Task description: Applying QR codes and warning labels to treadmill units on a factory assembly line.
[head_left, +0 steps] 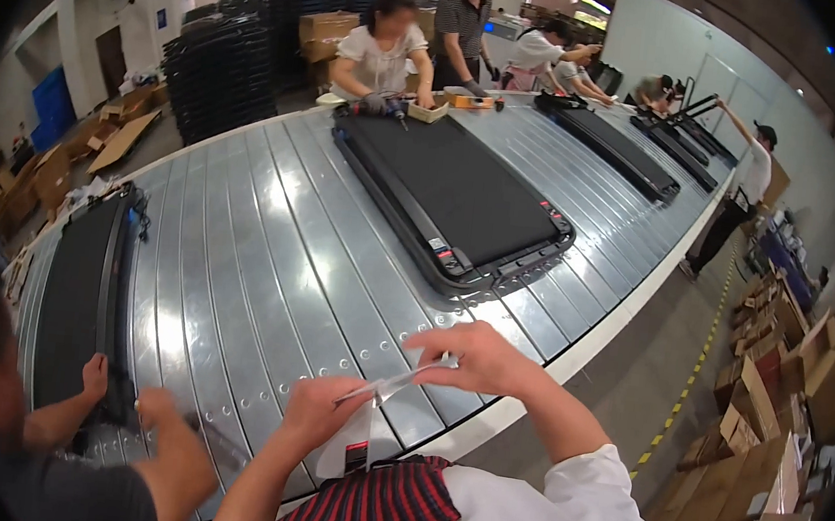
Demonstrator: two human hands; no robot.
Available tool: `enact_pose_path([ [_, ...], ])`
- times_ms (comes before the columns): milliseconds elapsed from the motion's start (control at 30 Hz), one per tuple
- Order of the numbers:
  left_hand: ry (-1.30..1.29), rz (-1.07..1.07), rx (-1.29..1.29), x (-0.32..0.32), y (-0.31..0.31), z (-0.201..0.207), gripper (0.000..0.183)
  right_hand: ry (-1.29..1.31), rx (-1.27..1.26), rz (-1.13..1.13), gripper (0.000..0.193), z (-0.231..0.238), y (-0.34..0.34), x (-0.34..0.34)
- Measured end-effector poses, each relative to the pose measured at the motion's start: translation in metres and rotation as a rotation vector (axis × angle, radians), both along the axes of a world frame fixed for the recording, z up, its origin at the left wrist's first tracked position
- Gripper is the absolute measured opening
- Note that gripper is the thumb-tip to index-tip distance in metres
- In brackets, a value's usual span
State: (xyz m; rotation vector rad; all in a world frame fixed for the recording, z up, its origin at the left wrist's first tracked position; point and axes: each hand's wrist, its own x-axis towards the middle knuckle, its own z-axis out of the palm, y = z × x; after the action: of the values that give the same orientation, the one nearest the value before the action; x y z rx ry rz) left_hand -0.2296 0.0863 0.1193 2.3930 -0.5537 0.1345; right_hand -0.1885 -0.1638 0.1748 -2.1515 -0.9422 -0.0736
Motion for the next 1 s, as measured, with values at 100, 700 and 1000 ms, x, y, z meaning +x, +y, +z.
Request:
enact_pose_path([
  [100,-0.105,-0.076,-0.021,-0.005,-0.001,0.0,0.017,0.007,0.011,0.095,0.027,-0.01,0.003,-0.008],
  [700,-0.786,-0.505,0.154,-0.087,-0.036,0.188,0.017,-0.012,-0.013,0.11,0.022,-0.041,-0.03,-0.014],
  [1000,-0.76,-0.52,0.298,-0.08,-0.022,0.196,0.026,0.042,-0.008,0.088,0.017,-0.063,-0.041,0.007],
])
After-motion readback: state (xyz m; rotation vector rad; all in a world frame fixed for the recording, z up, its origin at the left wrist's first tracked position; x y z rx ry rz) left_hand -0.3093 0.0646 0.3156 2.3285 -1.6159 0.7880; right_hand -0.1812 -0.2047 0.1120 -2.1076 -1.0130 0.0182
